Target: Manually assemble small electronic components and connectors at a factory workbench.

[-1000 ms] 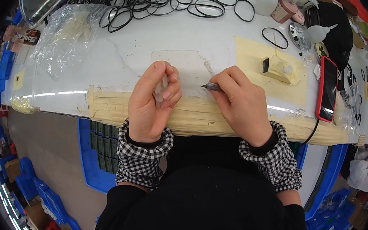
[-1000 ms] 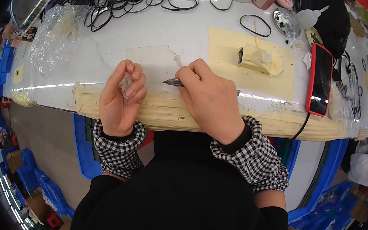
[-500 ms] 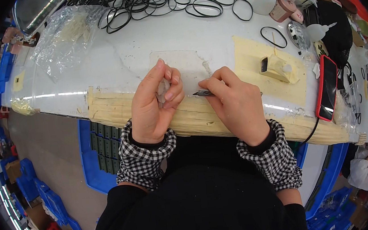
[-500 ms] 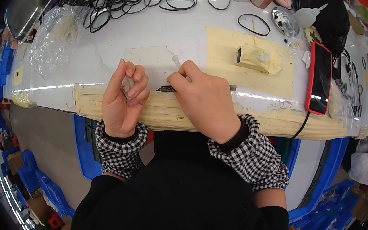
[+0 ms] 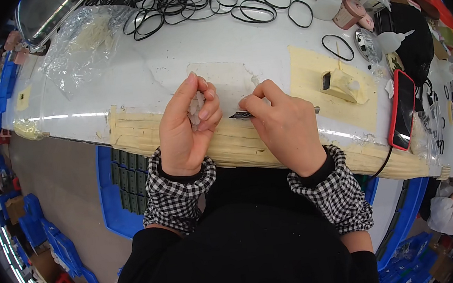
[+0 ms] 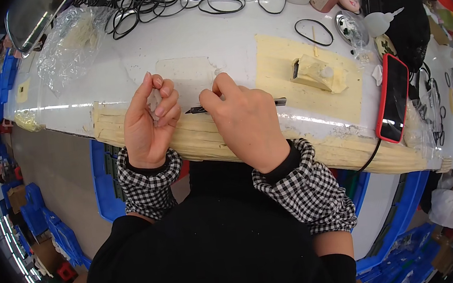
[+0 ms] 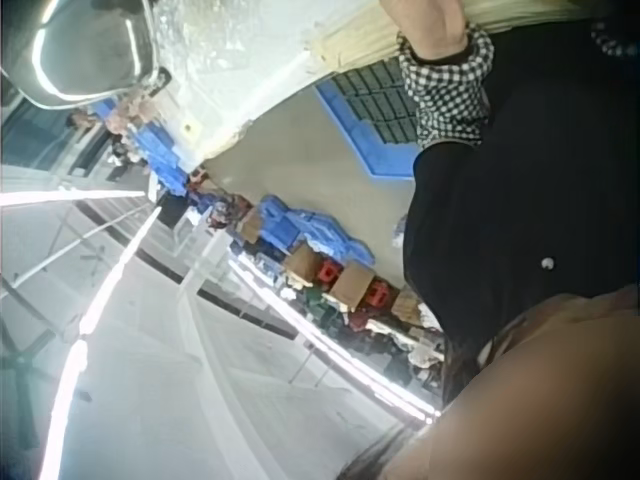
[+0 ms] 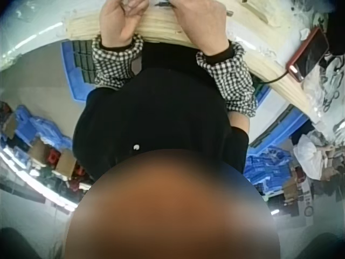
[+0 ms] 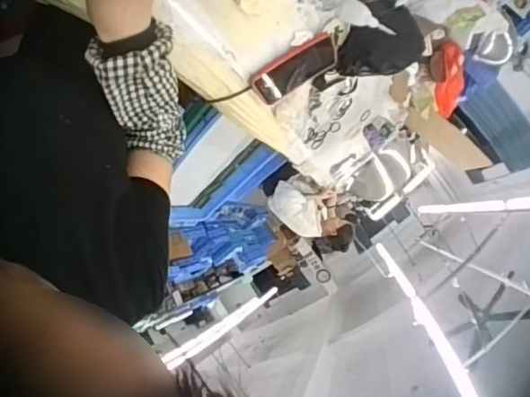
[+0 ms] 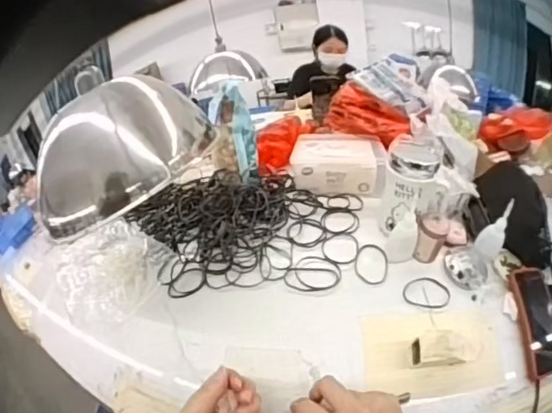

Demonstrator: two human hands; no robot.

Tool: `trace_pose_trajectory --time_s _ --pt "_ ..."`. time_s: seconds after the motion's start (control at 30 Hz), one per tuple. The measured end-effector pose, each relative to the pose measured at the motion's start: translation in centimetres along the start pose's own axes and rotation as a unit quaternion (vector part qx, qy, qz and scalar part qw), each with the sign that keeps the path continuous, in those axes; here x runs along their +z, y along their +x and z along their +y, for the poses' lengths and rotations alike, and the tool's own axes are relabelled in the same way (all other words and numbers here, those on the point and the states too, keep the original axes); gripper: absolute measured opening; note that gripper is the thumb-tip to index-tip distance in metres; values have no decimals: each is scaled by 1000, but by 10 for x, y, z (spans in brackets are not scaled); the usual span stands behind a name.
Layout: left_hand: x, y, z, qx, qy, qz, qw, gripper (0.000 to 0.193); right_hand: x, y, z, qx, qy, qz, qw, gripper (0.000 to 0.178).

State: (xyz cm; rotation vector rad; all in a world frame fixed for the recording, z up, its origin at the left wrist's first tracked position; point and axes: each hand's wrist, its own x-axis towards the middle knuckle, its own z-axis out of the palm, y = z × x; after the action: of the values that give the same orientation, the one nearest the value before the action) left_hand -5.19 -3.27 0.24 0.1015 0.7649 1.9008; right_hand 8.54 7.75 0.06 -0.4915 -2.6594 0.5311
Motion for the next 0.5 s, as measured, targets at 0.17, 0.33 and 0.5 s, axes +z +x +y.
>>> trace_pose_trajectory --time_s 0.17,0.33,0.5 --pt "2 -2 0 5 20 14 1000 21 8 1 0 -2 -8 20 1000 15" --pt "5 -4 -2 12 57 26 998 19 -3 3 3 23 58 62 996 13" --pt "9 -5 -4 7 78 20 997 20 -11 5 8 57 143 99 983 17"
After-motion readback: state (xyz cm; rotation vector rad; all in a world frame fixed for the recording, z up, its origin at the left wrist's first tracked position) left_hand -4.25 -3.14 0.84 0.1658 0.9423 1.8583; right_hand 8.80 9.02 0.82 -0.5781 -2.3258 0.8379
